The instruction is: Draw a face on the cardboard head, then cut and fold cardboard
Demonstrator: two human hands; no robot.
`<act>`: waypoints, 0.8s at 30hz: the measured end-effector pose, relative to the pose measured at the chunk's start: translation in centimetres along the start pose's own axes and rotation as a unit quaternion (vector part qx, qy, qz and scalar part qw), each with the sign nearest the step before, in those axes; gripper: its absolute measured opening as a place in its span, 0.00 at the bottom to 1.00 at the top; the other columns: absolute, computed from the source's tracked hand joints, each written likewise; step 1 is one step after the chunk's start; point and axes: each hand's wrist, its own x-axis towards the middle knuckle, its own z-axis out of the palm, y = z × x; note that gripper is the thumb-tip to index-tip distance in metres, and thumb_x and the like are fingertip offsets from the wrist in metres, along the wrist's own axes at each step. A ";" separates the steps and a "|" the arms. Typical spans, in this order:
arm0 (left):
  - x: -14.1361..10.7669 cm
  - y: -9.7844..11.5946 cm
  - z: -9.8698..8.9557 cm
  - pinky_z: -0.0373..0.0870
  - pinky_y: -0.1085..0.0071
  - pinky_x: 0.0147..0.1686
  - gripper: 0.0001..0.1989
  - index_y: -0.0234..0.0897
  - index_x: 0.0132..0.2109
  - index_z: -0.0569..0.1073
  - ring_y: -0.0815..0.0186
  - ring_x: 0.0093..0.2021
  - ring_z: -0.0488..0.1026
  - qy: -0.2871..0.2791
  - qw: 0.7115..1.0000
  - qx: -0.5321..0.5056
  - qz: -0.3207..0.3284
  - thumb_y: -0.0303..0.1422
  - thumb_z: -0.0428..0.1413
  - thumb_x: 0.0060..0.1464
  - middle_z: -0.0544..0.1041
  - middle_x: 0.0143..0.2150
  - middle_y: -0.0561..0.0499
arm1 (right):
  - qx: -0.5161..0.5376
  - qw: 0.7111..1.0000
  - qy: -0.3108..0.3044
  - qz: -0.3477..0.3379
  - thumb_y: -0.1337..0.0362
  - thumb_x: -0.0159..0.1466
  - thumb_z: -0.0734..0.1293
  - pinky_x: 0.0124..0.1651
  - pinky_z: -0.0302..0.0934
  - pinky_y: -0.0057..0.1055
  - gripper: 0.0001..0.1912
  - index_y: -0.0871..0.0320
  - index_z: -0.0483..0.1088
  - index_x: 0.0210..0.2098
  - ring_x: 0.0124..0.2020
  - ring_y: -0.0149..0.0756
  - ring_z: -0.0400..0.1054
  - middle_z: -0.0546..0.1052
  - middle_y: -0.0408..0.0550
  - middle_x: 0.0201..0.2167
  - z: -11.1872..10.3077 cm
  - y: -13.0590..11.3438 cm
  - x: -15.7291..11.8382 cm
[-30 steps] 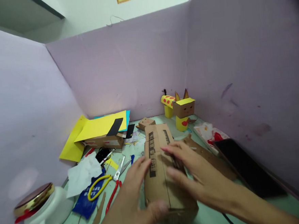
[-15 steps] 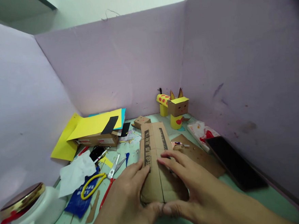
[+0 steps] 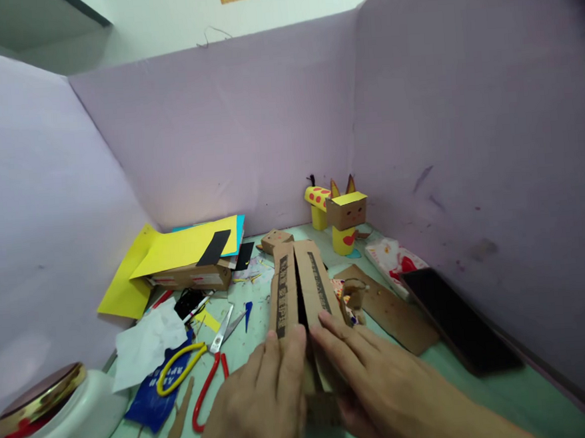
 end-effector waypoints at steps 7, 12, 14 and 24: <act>1.7 1.7 0.2 0.74 0.67 0.27 0.19 0.31 0.50 0.63 0.55 0.36 0.79 0.049 0.993 0.010 -0.107 0.25 0.46 0.49 0.78 0.43 0.36 | 0.054 0.976 -0.125 0.171 0.73 0.43 0.61 0.23 0.72 0.38 0.21 0.62 0.69 0.38 0.27 0.47 0.75 0.76 0.62 0.37 -1.3 -1.3 2.8; 3.0 2.3 0.2 0.69 0.71 0.18 0.17 0.34 0.48 0.65 0.62 0.24 0.76 0.002 0.979 0.013 -0.205 0.25 0.45 0.50 0.76 0.35 0.43 | 0.043 0.971 -0.108 0.209 0.73 0.45 0.62 0.18 0.69 0.35 0.16 0.59 0.67 0.35 0.21 0.42 0.73 0.74 0.56 0.33 -0.8 -1.9 3.3; 3.5 2.4 0.0 0.69 0.71 0.18 0.16 0.35 0.48 0.67 0.63 0.23 0.76 -0.036 0.968 0.006 -0.249 0.25 0.46 0.52 0.75 0.34 0.46 | 0.041 0.967 -0.118 0.223 0.73 0.51 0.61 0.18 0.69 0.34 0.12 0.59 0.68 0.35 0.21 0.41 0.73 0.74 0.55 0.33 -0.7 -2.0 3.3; 3.2 3.0 1.5 0.76 0.63 0.34 0.32 0.28 0.62 0.59 0.54 0.41 0.79 -0.090 0.943 -0.091 -0.308 0.22 0.43 0.47 0.76 0.51 0.35 | -0.020 0.949 -0.147 0.278 0.74 0.55 0.58 0.30 0.75 0.41 0.31 0.78 0.62 0.58 0.40 0.56 0.77 0.69 0.75 0.55 0.1 -0.5 2.1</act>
